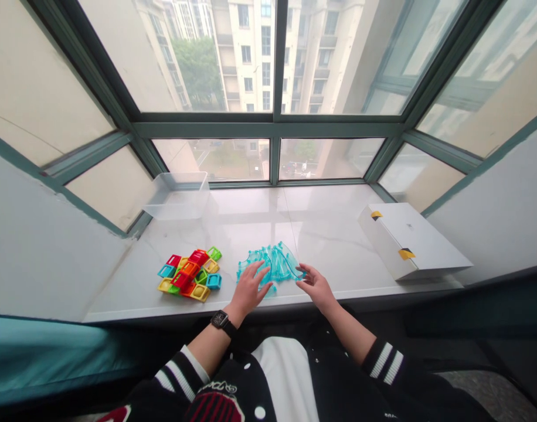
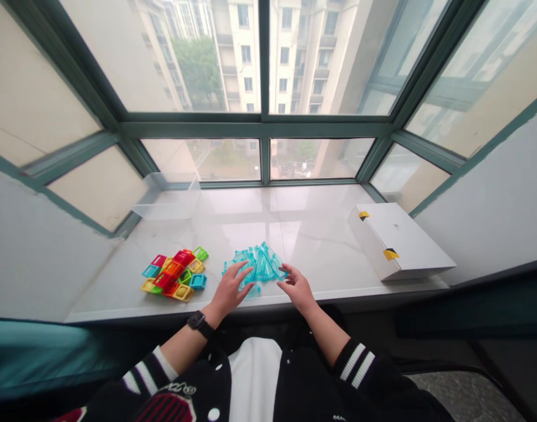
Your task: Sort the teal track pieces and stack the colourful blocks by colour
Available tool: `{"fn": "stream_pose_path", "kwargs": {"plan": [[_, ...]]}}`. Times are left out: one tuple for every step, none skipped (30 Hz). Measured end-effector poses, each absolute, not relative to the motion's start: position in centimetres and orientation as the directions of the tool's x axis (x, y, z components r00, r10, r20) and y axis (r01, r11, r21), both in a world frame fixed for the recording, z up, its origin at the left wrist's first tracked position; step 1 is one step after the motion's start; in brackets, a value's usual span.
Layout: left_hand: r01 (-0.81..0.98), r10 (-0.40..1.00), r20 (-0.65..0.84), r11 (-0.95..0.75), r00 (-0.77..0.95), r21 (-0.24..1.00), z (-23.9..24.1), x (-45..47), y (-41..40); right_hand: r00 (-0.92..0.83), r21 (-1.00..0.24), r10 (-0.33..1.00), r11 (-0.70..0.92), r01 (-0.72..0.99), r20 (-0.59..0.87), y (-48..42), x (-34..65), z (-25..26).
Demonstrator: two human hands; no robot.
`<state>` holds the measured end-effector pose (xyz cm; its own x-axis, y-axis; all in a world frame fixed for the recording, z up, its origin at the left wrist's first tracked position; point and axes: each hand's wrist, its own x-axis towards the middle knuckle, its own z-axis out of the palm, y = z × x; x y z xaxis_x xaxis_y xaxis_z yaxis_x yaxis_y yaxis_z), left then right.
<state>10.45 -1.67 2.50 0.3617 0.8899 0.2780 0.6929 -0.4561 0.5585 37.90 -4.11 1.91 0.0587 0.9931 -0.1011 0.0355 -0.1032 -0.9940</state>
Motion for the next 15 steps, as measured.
{"fn": "stream_pose_path", "kwargs": {"plan": [[0.633, 0.918, 0.263, -0.394, 0.296, 0.666, 3.2, 10.9, -1.7, 0.055, -0.994, 0.995, -0.088, 0.064, -0.084, -4.2, 37.6, 2.2], [0.555, 0.949, 0.207, -0.307, 0.237, 0.773, 3.9, 11.5, -1.6, 0.048, -0.994, 0.997, -0.069, 0.089, -0.065, -4.3, 37.1, 2.5], [0.461, 0.973, 0.117, -0.198, 0.198, 0.865, 4.5, 12.1, -1.4, 0.038, -0.993, 0.998, -0.046, 0.109, -0.042, -4.3, 36.6, 2.9], [0.358, 0.984, 0.015, -0.08, 0.18, 0.93, 4.9, 12.8, -1.2, 0.024, -0.992, 1.0, -0.021, 0.127, -0.018, -4.3, 36.1, 3.3], [0.253, 0.98, -0.08, 0.032, 0.184, 0.967, 5.1, 13.4, -1.0, 0.007, -0.99, 1.0, 0.004, 0.143, 0.006, -4.3, 35.5, 3.7], [0.156, 0.968, -0.154, 0.124, 0.198, 0.98, 5.3, 13.9, -0.8, -0.014, -0.987, 1.0, 0.029, 0.157, 0.028, -4.3, 35.1, 4.0], [0.072, 0.956, -0.201, 0.19, 0.215, 0.979, 5.3, 14.3, -0.6, -0.033, -0.984, 0.998, 0.052, 0.169, 0.047, -4.3, 34.7, 4.2], [0.004, 0.947, -0.227, 0.232, 0.226, 0.973, 5.2, 14.7, -0.5, -0.047, -0.981, 0.997, 0.071, 0.182, 0.064, -4.3, 34.4, 4.3], [-0.047, 0.943, -0.239, 0.257, 0.231, 0.965, 5.0, 14.9, -0.5, -0.054, -0.977, 0.995, 0.087, 0.195, 0.078, -4.3, 34.3, 4.2], [-0.081, 0.941, -0.246, 0.271, 0.232, 0.959, 4.8, 15.0, -0.5, -0.053, -0.973, 0.994, 0.1, 0.208, 0.091, -4.3, 34.3, 4.1], [-0.1, 0.941, -0.252, 0.28, 0.228, 0.955, 4.6, 15.1, -0.6, -0.045, -0.969, 0.994, 0.11, 0.222, 0.103, -4.3, 34.4, 3.8], [-0.105, 0.94, -0.257, 0.286, 0.226, 0.952, 4.4, 15.2, -0.6, -0.033, -0.964, 0.993, 0.12, 0.237, 0.115, -4.4, 34.6, 3.5], [-0.102, 0.938, -0.261, 0.29, 0.229, 0.952, 4.1, 15.3, -0.7, -0.02, -0.959, 0.991, 0.13, 0.252, 0.129, -4.4, 34.8, 3.2], [-0.093, 0.935, -0.263, 0.292, 0.237, 0.952, 4.0, 15.4, -0.7, -0.011, -0.954, 0.99, 0.14, 0.266, 0.142, -4.5, 35.0, 2.9], [-0.081, 0.932, -0.262, 0.29, 0.251, 0.954, 3.8, 15.4, -0.7, -0.004, -0.948, 0.988, 0.15, 0.28, 0.155, -4.6, 35.3, 2.7]]}}
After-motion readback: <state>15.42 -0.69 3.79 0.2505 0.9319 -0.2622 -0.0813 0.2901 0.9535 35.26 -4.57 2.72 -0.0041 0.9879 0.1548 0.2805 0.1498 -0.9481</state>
